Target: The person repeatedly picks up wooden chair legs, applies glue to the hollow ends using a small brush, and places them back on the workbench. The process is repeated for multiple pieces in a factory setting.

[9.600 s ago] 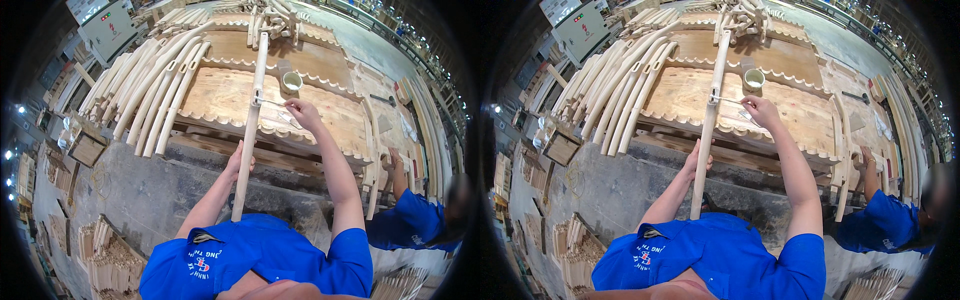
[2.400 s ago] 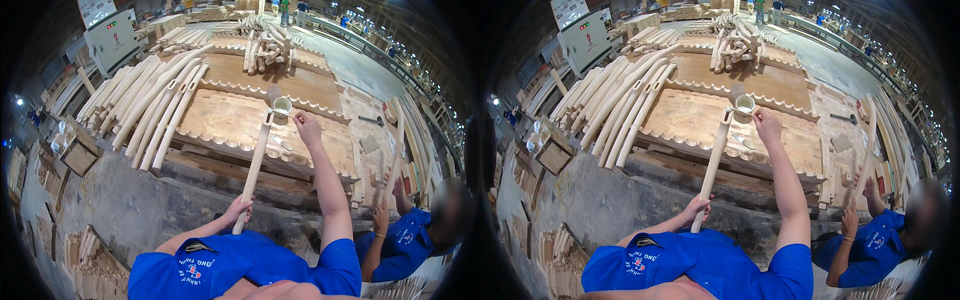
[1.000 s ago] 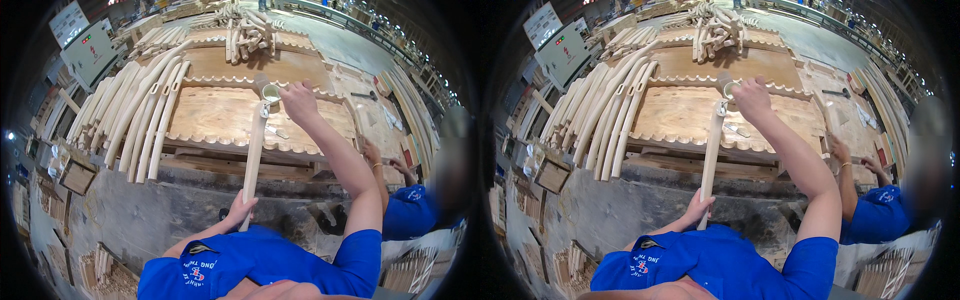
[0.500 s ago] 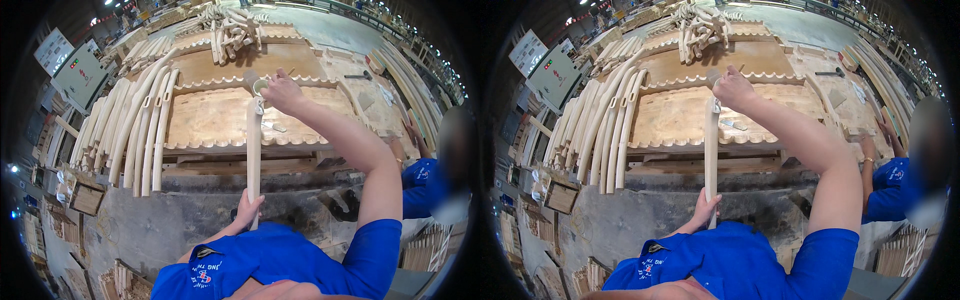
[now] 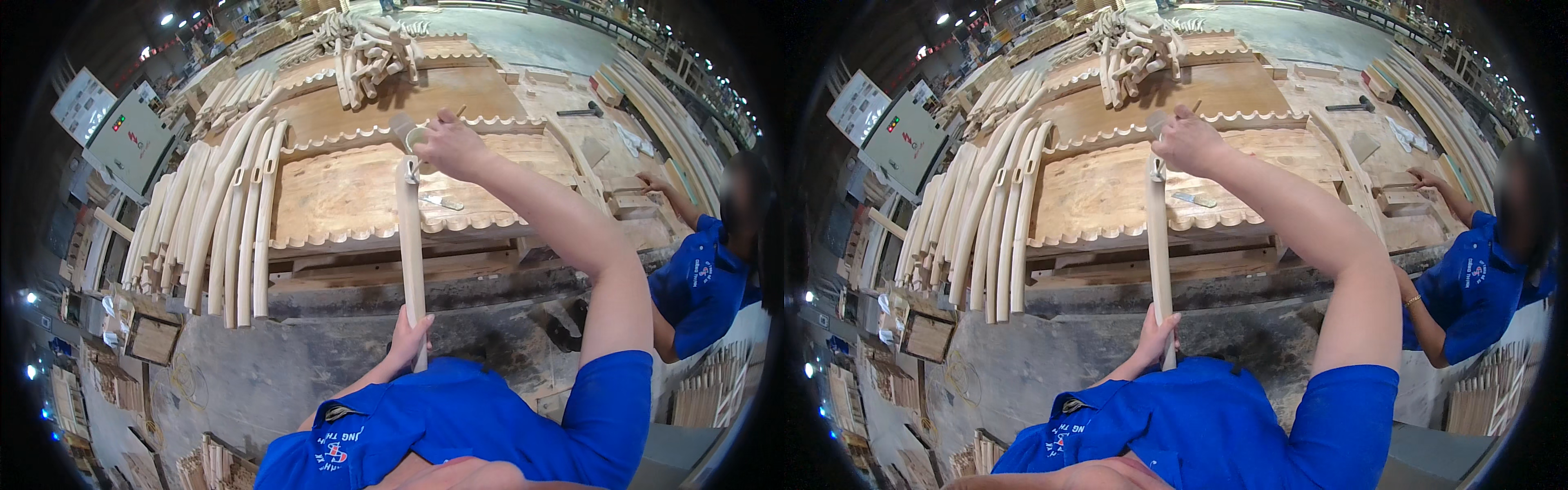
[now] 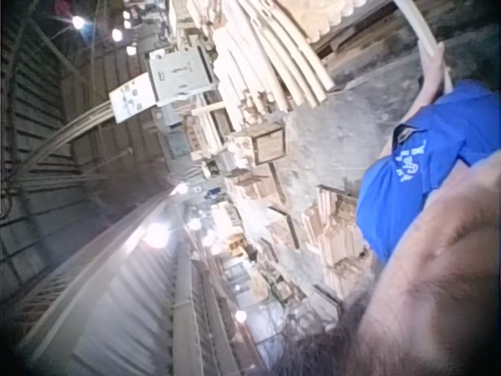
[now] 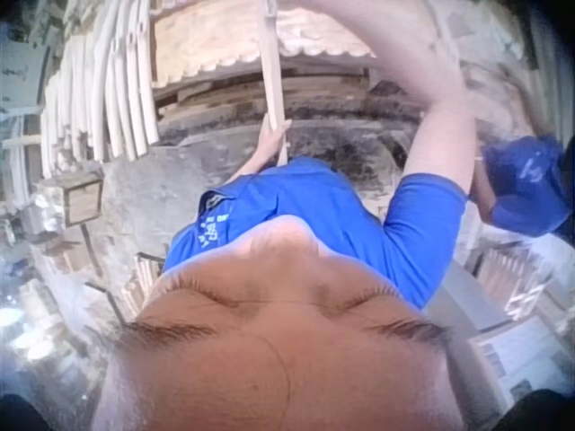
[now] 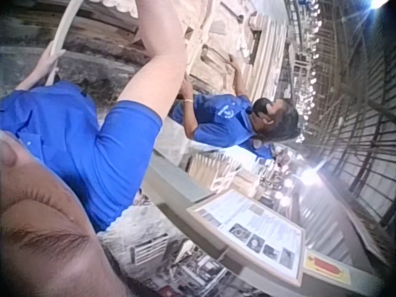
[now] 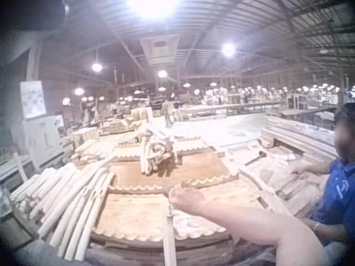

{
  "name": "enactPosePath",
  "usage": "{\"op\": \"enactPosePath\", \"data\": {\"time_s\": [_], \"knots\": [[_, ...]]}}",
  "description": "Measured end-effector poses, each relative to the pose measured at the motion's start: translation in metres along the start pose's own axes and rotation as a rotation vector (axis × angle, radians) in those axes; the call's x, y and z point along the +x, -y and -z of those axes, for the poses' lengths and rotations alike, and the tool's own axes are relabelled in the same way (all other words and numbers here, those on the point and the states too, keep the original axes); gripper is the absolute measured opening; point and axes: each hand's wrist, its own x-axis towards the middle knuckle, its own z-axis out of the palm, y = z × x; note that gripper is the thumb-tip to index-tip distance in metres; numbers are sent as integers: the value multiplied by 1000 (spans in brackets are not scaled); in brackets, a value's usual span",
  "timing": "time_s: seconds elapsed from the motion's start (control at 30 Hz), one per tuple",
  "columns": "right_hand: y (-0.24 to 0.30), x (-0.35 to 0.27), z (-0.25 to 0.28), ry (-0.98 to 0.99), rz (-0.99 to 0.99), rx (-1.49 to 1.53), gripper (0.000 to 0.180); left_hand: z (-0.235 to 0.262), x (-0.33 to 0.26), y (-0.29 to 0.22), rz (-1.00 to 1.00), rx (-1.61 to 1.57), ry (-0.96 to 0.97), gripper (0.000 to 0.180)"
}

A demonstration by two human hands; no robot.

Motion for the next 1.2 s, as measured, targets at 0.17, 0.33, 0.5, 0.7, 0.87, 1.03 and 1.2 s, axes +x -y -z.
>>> {"op": "enactPosePath", "data": {"time_s": [0.17, 0.33, 0.5, 0.7, 0.87, 1.03, 1.2], "knots": [[-11, -4, 7, -71, -29, 0, 11, 0, 0, 0, -14, 13, -6, 30], [-4, -2, -6, 23, -120, -62, 12, -4, 1, 5, -39, 48, -45, 31], [-5, 1, 9, 223, -68, 1, 9, -3, 1, 5, -38, 54, -64, 30], [-29, -19, 16, 215, -237, 186, 7, 2, 5, 6, 9, -23, -9, 31], [-30, -50, -17, -110, -392, 357, 5, 6, 7, 6, 71, -131, 52, 36], [-11, -60, -58, -177, -614, 623, 11, 11, 11, 13, 58, -191, 103, 41], [-2, -57, -77, -231, -691, 711, 15, 14, 10, 13, 72, -212, 111, 40]]}}
